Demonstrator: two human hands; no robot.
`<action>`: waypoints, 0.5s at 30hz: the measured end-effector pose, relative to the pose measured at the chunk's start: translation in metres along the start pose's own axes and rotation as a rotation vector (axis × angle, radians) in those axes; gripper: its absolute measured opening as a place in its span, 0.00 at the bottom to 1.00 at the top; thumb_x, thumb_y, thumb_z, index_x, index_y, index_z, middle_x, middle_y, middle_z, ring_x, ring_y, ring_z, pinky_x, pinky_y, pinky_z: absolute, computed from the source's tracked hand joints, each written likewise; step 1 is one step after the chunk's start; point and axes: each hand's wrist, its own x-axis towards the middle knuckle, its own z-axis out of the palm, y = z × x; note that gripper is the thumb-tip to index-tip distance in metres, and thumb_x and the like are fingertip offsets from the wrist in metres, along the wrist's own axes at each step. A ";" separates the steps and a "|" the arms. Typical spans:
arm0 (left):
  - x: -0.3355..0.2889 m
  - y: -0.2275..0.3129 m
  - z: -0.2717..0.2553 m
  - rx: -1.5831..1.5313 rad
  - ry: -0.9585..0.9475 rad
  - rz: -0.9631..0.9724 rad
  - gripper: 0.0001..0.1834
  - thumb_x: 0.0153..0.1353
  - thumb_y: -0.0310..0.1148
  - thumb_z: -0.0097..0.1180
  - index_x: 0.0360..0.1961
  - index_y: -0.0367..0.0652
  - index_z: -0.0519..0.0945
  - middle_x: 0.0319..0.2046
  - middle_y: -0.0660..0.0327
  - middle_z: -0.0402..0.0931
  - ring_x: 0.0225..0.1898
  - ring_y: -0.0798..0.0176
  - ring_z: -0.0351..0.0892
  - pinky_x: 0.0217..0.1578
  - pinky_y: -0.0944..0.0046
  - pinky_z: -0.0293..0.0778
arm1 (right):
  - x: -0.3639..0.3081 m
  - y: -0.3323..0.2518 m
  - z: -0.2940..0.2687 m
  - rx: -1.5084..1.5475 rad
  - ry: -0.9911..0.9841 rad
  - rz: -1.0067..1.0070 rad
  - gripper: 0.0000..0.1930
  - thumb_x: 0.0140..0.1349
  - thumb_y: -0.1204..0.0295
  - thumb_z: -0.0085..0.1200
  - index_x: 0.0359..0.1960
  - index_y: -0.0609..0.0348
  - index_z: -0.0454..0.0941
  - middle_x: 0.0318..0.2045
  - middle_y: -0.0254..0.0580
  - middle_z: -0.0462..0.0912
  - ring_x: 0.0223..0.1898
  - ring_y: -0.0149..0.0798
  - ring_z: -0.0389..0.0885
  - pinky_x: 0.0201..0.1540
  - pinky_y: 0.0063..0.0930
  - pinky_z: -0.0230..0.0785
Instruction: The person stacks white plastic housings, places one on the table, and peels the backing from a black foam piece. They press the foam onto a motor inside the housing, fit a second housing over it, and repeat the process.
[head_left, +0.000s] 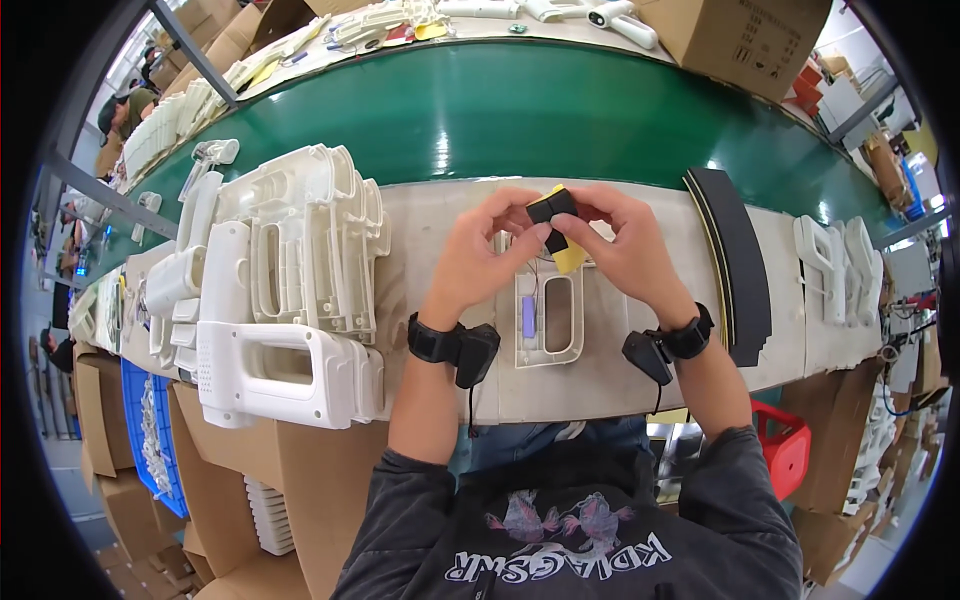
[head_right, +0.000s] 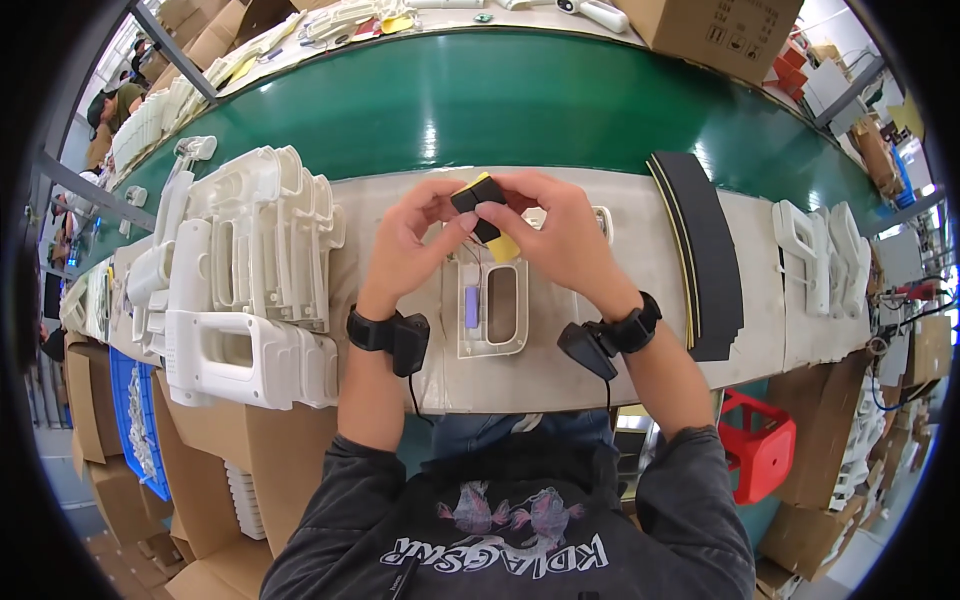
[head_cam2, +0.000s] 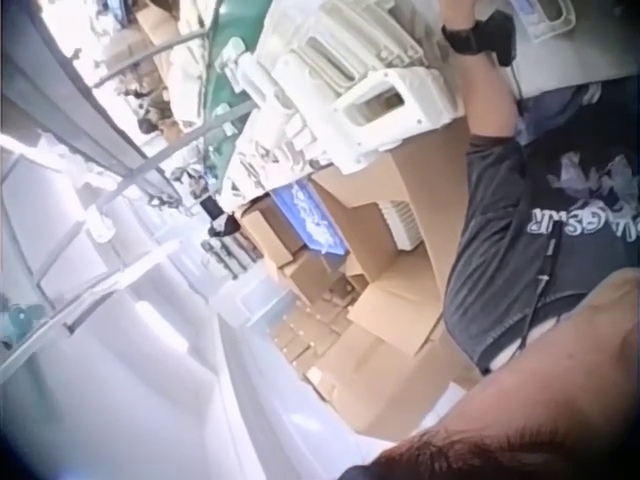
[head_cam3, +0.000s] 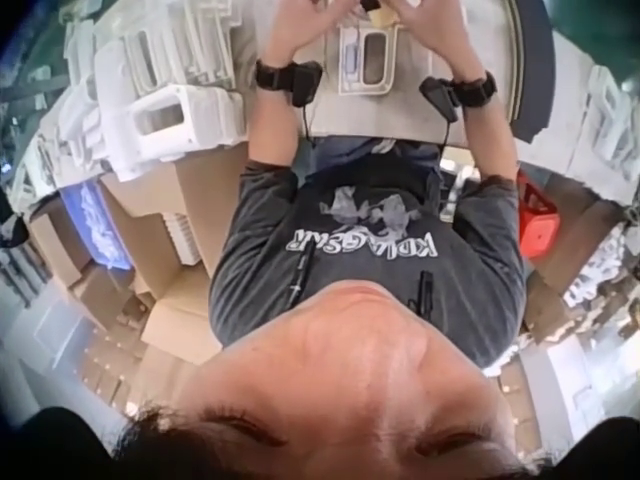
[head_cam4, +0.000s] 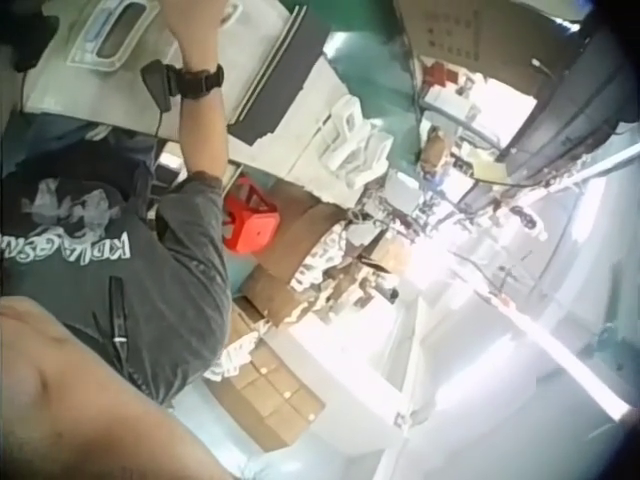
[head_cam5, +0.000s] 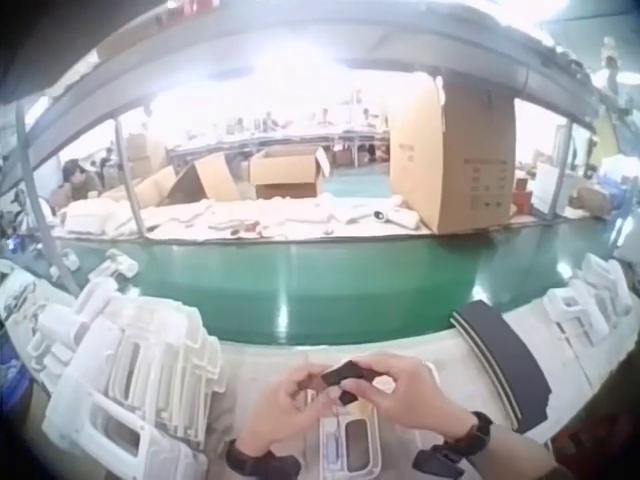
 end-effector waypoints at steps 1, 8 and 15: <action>0.000 0.001 -0.004 0.041 -0.032 0.028 0.13 0.61 0.26 0.64 0.47 0.37 0.79 0.30 0.66 0.79 0.35 0.73 0.77 0.40 0.69 0.74 | 0.002 -0.003 -0.002 -0.091 -0.062 -0.034 0.19 0.60 0.77 0.64 0.53 0.62 0.79 0.42 0.38 0.82 0.41 0.30 0.80 0.47 0.25 0.73; 0.000 0.010 -0.002 0.196 -0.033 0.040 0.11 0.57 0.25 0.66 0.41 0.38 0.81 0.28 0.67 0.77 0.33 0.74 0.74 0.39 0.70 0.71 | -0.005 0.001 0.005 0.104 0.071 0.054 0.17 0.60 0.81 0.63 0.51 0.68 0.79 0.45 0.40 0.80 0.44 0.30 0.82 0.50 0.24 0.76; -0.006 0.015 -0.006 0.133 -0.112 0.045 0.12 0.56 0.25 0.68 0.41 0.38 0.81 0.31 0.67 0.78 0.35 0.73 0.75 0.40 0.70 0.72 | -0.007 0.004 -0.010 0.326 -0.138 0.026 0.15 0.63 0.83 0.58 0.52 0.69 0.78 0.48 0.40 0.79 0.48 0.32 0.81 0.53 0.27 0.76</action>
